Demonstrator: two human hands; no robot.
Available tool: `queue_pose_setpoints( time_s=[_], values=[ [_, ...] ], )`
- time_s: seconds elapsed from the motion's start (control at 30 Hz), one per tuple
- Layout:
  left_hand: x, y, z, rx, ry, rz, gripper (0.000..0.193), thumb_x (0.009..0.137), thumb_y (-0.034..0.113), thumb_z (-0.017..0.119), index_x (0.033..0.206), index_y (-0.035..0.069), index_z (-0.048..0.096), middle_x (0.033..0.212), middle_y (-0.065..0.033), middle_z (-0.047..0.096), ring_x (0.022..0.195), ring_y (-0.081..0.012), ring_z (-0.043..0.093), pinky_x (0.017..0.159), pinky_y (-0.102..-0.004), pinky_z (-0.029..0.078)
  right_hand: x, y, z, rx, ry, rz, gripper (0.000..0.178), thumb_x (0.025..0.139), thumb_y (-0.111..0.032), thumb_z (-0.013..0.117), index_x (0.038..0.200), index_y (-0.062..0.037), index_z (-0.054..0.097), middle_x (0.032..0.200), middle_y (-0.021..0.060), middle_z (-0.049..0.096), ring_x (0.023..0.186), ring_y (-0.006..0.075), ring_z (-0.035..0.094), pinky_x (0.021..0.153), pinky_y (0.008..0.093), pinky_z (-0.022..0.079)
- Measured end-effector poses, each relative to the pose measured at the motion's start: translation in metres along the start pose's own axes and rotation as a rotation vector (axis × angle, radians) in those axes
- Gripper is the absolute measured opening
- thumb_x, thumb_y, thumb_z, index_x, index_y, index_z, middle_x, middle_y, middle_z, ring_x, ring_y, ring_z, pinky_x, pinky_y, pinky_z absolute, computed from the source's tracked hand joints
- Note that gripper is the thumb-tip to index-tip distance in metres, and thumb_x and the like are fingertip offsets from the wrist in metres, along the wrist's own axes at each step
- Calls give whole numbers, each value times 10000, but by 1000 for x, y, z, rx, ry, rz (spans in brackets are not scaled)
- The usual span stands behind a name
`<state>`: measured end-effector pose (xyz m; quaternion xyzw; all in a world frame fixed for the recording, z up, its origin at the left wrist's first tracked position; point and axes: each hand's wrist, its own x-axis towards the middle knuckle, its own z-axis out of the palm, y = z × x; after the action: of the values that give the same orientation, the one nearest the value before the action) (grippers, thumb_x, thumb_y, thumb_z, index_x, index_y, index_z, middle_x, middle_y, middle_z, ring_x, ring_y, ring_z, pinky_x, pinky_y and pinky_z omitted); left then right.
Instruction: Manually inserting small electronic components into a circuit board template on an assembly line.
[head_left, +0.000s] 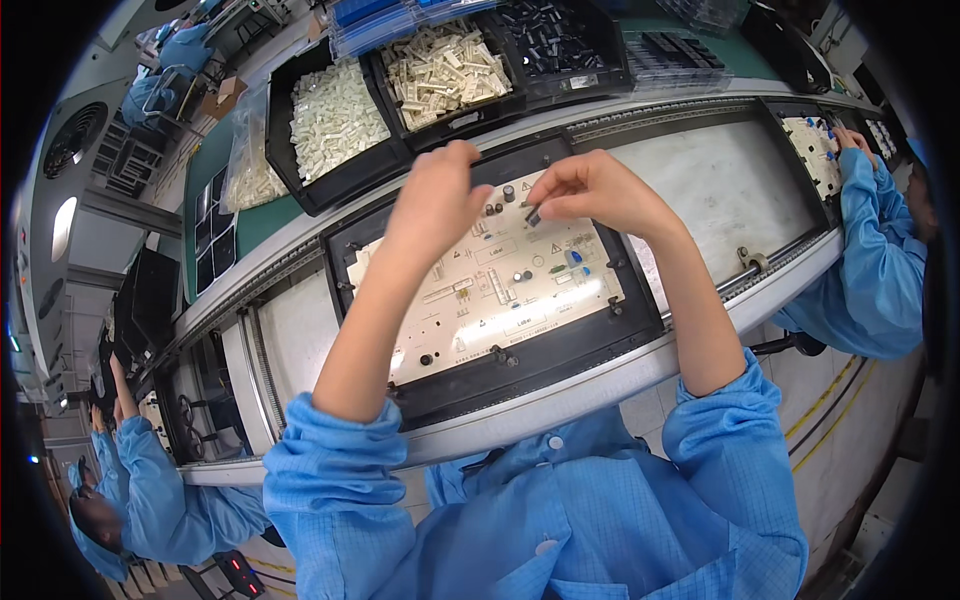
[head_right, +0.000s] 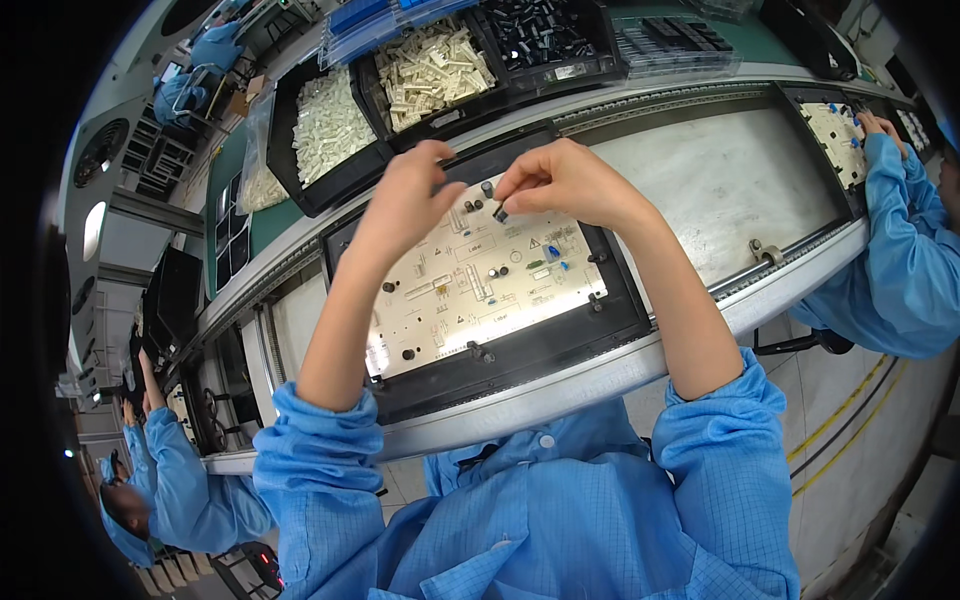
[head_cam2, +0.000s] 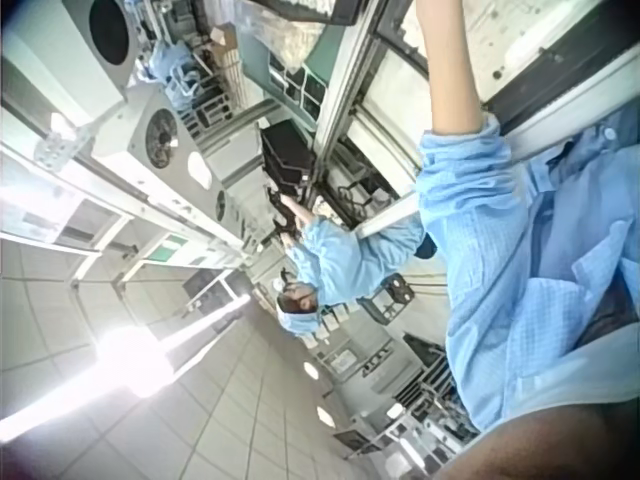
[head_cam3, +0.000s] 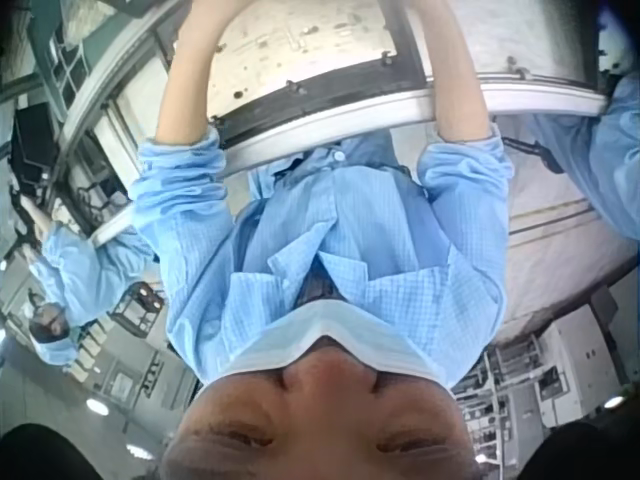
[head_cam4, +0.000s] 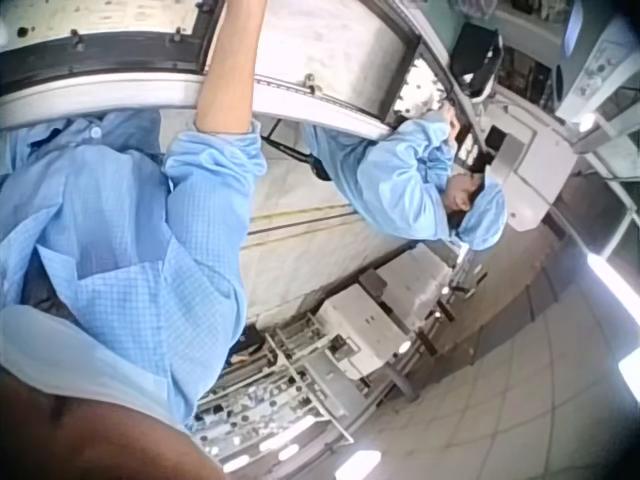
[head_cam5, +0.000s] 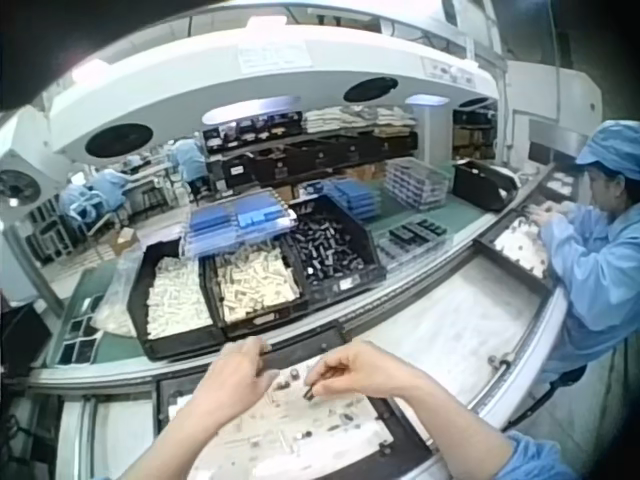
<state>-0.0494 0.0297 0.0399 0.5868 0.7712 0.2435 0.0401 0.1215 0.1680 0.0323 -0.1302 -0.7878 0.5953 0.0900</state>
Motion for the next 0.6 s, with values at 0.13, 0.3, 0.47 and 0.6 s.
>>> queue_pose_setpoints(
  time_s=[0.13, 0.3, 0.47, 0.6],
  values=[
    [-40, -25, -25, -128, 40, -112, 330, 772, 134, 684, 1048, 12, 551, 889, -144, 612, 880, -298, 578, 767, -384, 470, -4, -5, 2, -172, -46, 105, 152, 750, -37, 676, 892, 17, 686, 809, 52, 682, 701, 85, 622, 660, 224, 492],
    [-97, -57, -44, -270, 259, -406, 351, 805, 84, 655, 1137, 36, 552, 753, -24, 563, 652, -92, 487, 624, -237, 423, -6, -15, 8, -346, -124, 79, 157, 699, -4, 642, 845, -6, 699, 737, 87, 683, 693, 135, 649, 653, 262, 508],
    [-129, -88, -42, -245, 381, -441, 346, 814, 92, 645, 1142, 32, 553, 778, -9, 585, 663, -84, 497, 627, -234, 423, -5, -12, 11, -382, -174, 119, 147, 693, 37, 634, 833, 13, 673, 761, 56, 672, 697, 103, 628, 658, 235, 495],
    [-139, -93, -35, -238, 360, -520, 319, 818, 104, 638, 1123, 44, 573, 772, -1, 581, 667, -86, 491, 610, -231, 416, -5, -13, 12, -400, -172, 117, 126, 692, 44, 624, 813, 12, 636, 759, 50, 667, 699, 115, 630, 662, 241, 497]
  ],
)
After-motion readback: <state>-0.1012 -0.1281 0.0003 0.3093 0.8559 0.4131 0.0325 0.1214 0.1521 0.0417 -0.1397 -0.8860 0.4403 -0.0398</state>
